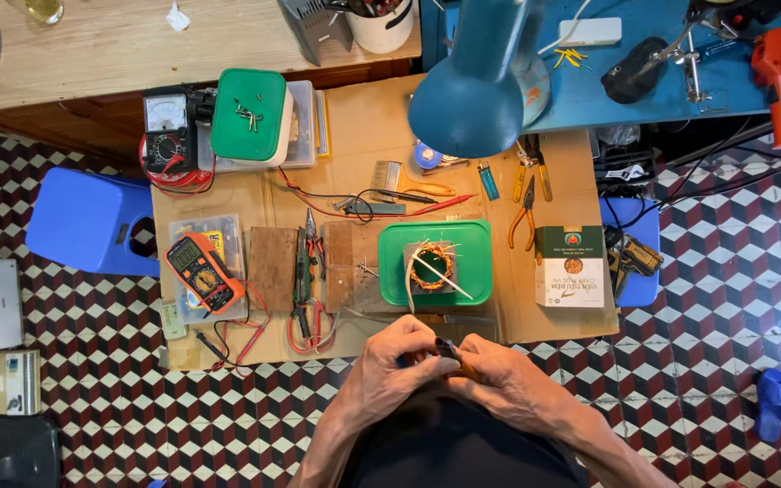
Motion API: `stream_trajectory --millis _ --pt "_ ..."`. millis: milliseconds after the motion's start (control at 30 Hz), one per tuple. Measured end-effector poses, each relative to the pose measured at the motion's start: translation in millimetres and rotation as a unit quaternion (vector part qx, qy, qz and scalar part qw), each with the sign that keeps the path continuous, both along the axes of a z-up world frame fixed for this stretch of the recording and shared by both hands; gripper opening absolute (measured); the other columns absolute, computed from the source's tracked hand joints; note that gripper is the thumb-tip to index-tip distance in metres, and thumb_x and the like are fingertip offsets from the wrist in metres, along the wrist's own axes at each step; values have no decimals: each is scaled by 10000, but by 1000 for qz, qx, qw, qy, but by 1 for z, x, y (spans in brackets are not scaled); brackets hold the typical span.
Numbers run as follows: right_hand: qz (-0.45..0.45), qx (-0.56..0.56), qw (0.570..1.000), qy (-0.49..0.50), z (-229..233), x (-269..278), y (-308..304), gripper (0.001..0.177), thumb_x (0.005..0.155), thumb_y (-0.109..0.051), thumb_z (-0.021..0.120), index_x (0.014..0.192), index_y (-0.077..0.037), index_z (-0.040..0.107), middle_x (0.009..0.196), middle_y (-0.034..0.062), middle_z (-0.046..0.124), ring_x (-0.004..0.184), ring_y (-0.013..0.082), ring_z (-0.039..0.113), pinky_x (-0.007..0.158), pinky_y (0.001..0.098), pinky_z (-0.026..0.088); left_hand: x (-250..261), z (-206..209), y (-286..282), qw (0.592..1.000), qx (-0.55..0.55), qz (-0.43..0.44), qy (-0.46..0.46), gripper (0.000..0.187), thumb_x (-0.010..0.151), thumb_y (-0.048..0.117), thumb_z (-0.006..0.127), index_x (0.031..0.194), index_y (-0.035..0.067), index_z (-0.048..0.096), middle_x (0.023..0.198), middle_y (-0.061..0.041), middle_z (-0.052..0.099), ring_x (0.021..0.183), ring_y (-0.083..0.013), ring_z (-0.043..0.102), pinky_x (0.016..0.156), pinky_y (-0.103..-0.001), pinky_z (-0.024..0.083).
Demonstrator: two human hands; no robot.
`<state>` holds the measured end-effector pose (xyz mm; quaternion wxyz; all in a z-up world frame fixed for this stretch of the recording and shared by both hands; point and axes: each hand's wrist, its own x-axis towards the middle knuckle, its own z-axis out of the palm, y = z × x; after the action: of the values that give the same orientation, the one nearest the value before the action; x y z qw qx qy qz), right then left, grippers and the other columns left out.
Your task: The person retrieves a motor stator from a shelf and places it on a workbench. They then use pliers to strip the insulation from the ends of the copper wires attached to the stator and arrange the wires.
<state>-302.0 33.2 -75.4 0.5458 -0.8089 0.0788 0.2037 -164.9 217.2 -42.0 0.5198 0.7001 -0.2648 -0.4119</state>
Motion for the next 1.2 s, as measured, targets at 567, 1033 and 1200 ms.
stream_trajectory --millis 567,1033,1200 --pt "-292 231 911 175 -53 -49 -36 271 923 -256 719 817 -19 798 562 33 537 498 90 446 479 260 352 -31 -53 -90 989 -58 6 138 254 928 279 779 1038 52 806 864 -22 608 781 -96 549 678 -247 470" --pt "-223 242 918 220 -22 0 -48 465 1001 -339 499 1218 13 712 980 113 710 901 170 669 865 303 575 8 -14 -31 937 103 279 -186 167 958 152 683 1091 60 726 959 -77 704 786 -166 690 684 -314 564" --pt "-226 294 906 204 -14 17 -38 418 984 -266 521 1284 10 613 1085 132 730 985 210 705 888 352 586 21 -32 -48 930 82 255 -252 280 885 128 725 1151 54 679 1057 -102 675 845 -247 694 704 -368 572"
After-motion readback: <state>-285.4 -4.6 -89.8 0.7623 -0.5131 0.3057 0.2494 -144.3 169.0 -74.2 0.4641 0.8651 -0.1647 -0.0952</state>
